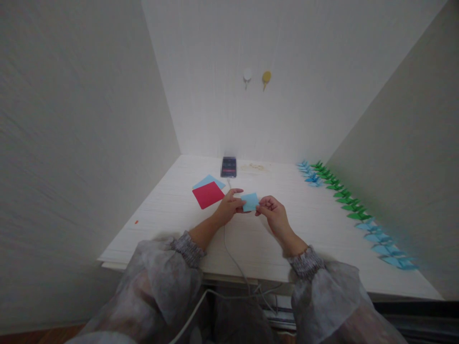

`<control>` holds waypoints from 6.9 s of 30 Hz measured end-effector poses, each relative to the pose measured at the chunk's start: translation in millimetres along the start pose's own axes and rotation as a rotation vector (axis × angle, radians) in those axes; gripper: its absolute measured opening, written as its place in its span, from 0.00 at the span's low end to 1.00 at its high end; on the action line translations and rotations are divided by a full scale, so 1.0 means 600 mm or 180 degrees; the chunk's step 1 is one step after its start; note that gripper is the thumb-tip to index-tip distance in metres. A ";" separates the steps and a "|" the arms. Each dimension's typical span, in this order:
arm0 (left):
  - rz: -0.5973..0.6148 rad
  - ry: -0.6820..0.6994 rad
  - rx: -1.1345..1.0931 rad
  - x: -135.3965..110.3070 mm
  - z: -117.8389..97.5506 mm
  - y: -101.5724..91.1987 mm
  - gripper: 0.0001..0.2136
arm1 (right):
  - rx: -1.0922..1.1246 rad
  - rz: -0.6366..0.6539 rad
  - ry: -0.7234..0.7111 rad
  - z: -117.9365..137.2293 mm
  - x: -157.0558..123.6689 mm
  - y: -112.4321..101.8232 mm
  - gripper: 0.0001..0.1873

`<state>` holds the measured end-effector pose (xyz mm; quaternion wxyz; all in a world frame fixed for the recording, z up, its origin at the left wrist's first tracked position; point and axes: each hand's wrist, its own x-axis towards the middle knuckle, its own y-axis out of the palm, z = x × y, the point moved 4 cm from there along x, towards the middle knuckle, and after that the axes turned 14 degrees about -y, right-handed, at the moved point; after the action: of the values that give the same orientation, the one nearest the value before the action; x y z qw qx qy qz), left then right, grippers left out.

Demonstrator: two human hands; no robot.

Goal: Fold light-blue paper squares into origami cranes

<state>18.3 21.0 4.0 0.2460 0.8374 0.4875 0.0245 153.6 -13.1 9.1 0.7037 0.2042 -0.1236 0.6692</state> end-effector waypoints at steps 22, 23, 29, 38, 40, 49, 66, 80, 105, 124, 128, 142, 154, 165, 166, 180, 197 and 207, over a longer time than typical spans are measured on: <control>0.0427 -0.0338 0.0310 -0.011 0.004 0.009 0.21 | -0.0185 0.0922 -0.0299 0.025 -0.002 0.008 0.07; 0.0416 -0.0300 0.0308 -0.009 0.005 0.008 0.22 | -0.0139 0.0931 -0.0224 0.024 -0.004 0.009 0.06; -0.0175 0.0043 0.0523 0.009 0.006 -0.014 0.15 | -0.0150 0.0784 0.0176 0.019 -0.008 0.009 0.12; 0.0412 -0.0215 0.0638 -0.002 0.013 -0.008 0.17 | -0.0055 0.0859 0.0316 0.012 -0.005 -0.006 0.11; 0.0532 -0.0244 0.0609 -0.002 0.015 -0.008 0.18 | -0.0055 0.0938 0.0381 0.009 -0.006 -0.009 0.11; 0.0739 -0.0296 0.0777 -0.002 0.018 -0.007 0.16 | -0.0413 0.1169 0.0145 0.002 -0.001 -0.010 0.05; 0.0984 -0.0510 0.0733 -0.004 0.024 -0.007 0.19 | -0.0701 0.1618 0.0007 0.006 -0.007 -0.017 0.13; 0.1051 -0.0563 0.0905 -0.014 0.017 0.008 0.21 | -0.0871 0.1297 0.0055 -0.002 -0.002 -0.015 0.09; 0.0514 -0.0041 0.1514 -0.001 0.012 0.012 0.18 | -0.1463 0.0625 0.0039 0.003 -0.011 -0.007 0.13; 0.0451 -0.0222 0.1422 0.004 0.013 0.007 0.19 | -0.2047 0.0777 -0.0331 -0.001 -0.007 -0.005 0.13; 0.0509 -0.0252 0.1178 0.004 0.013 0.008 0.21 | -0.2242 0.0854 -0.0449 -0.004 -0.005 -0.006 0.12; 0.0606 -0.0412 0.1080 0.011 0.021 0.005 0.20 | -0.2288 0.0801 -0.0297 -0.014 -0.007 -0.007 0.12; 0.0462 -0.0269 0.0923 0.013 0.020 -0.008 0.20 | -0.0279 0.0410 0.0328 -0.014 0.002 -0.006 0.12; 0.0415 -0.0211 0.0999 0.011 0.018 -0.007 0.22 | -0.0204 0.0486 0.0392 -0.029 0.001 -0.007 0.14; 0.0400 -0.0195 0.1036 0.011 0.018 -0.007 0.22 | -0.0218 0.0467 0.0392 -0.030 0.001 -0.007 0.14; 0.0129 -0.0022 0.1189 0.017 0.023 -0.011 0.18 | -0.0285 0.0559 0.0408 -0.026 -0.001 -0.007 0.10; 0.0341 -0.0145 0.1054 0.017 0.027 -0.012 0.19 | -0.0109 0.0419 0.0573 -0.027 -0.003 -0.015 0.09; 0.0404 -0.0182 0.1030 0.012 0.025 -0.011 0.21 | -0.0001 0.0407 0.0552 -0.026 -0.003 -0.014 0.08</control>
<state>21.4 23.8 -13.6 0.1197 0.8955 0.4240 -0.0625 160.3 -7.6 -6.6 0.6676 0.1370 -0.0752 0.7279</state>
